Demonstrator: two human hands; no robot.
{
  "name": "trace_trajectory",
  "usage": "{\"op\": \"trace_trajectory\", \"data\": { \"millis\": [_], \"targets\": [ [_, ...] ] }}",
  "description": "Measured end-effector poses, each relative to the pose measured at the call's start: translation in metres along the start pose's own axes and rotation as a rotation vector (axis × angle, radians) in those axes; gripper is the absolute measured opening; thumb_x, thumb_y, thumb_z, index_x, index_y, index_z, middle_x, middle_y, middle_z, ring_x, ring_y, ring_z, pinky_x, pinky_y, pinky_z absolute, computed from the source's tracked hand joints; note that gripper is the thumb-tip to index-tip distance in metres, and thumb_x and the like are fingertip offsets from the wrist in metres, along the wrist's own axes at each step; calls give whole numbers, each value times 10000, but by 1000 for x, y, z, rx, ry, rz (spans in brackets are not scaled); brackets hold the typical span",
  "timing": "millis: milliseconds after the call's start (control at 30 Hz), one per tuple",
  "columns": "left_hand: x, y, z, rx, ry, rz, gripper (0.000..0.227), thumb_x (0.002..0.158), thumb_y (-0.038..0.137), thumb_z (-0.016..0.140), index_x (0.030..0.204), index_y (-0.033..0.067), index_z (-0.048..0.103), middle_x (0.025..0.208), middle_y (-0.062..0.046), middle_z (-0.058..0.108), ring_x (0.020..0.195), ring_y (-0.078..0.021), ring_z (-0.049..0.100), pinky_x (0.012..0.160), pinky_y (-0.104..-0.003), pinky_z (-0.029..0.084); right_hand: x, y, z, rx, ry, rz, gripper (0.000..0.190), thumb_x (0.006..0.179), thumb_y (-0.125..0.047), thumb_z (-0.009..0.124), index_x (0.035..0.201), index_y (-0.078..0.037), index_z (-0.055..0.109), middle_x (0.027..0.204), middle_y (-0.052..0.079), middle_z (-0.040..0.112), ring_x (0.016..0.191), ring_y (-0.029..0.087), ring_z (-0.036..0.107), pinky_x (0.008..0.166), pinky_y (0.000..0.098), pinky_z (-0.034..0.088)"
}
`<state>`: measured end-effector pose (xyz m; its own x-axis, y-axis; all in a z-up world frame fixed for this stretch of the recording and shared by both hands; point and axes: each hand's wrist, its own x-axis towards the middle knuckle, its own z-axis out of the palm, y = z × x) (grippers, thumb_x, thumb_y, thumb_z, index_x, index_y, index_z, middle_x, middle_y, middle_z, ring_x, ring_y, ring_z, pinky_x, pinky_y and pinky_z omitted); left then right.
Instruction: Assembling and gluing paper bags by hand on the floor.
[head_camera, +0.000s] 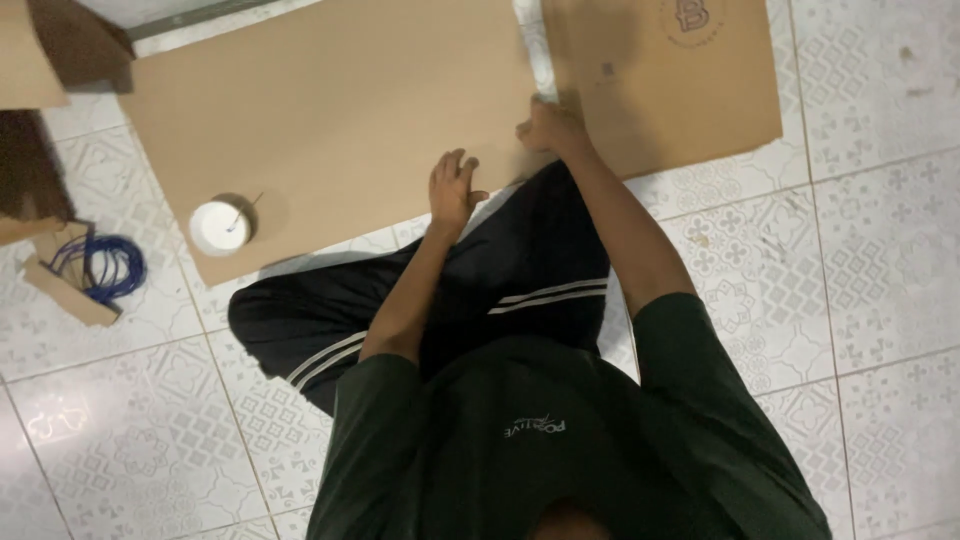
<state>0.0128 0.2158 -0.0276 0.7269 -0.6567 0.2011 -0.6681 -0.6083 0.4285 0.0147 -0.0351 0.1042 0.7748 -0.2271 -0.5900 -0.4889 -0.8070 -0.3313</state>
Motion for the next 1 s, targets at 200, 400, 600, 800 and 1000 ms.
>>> {"op": "trace_trajectory", "data": {
  "millis": [200, 400, 600, 800, 1000],
  "targets": [
    [-1, -11, 0, -35, -42, -63, 623, 744, 324, 910, 1286, 200, 631, 1360, -90, 565, 1337, -320, 551, 1115, -424, 482, 69, 35, 71, 106, 150, 102, 645, 932, -450, 683, 1375, -11, 519, 1192, 267, 640, 1075, 450, 696, 785, 572, 574],
    [-8, -9, -20, -172, 25, -77, 510, 776, 257, 917, 1219, 155, 683, 1281, -133, 615, 1294, -343, 592, 1106, -433, 492, 55, 38, 64, 74, 335, -12, 271, 987, -197, 581, 1144, 23, 603, 946, 156, 596, 875, 345, 695, 694, 469, 552],
    [-21, 5, -66, -509, 315, -51, 359, 1017, 322, 662, 1185, 6, 687, 1227, -152, 651, 1192, -302, 632, 1043, -423, 519, -3, -29, 34, 268, 607, -225, 490, 977, -66, 537, 573, -133, 268, 559, 4, 250, 529, 160, 328, 520, 391, 206],
    [-33, -20, -140, -624, 421, -163, 339, 1057, 303, 580, 1152, 1, 700, 1240, -169, 711, 1206, -327, 665, 1094, -422, 485, 39, -121, 94, 72, 751, -510, 191, 826, -149, 535, 661, -123, 628, 644, 82, 653, 605, 339, 624, 612, 483, 492],
    [-95, -95, -223, -270, 524, -259, 361, 1084, 316, 536, 1343, 81, 626, 1279, -112, 691, 1173, -336, 646, 1043, -441, 481, -45, -277, 111, -139, 601, -845, 92, 882, -90, 554, 819, -28, 530, 580, 101, 548, 466, 306, 553, 404, 452, 452]
  ]
}}
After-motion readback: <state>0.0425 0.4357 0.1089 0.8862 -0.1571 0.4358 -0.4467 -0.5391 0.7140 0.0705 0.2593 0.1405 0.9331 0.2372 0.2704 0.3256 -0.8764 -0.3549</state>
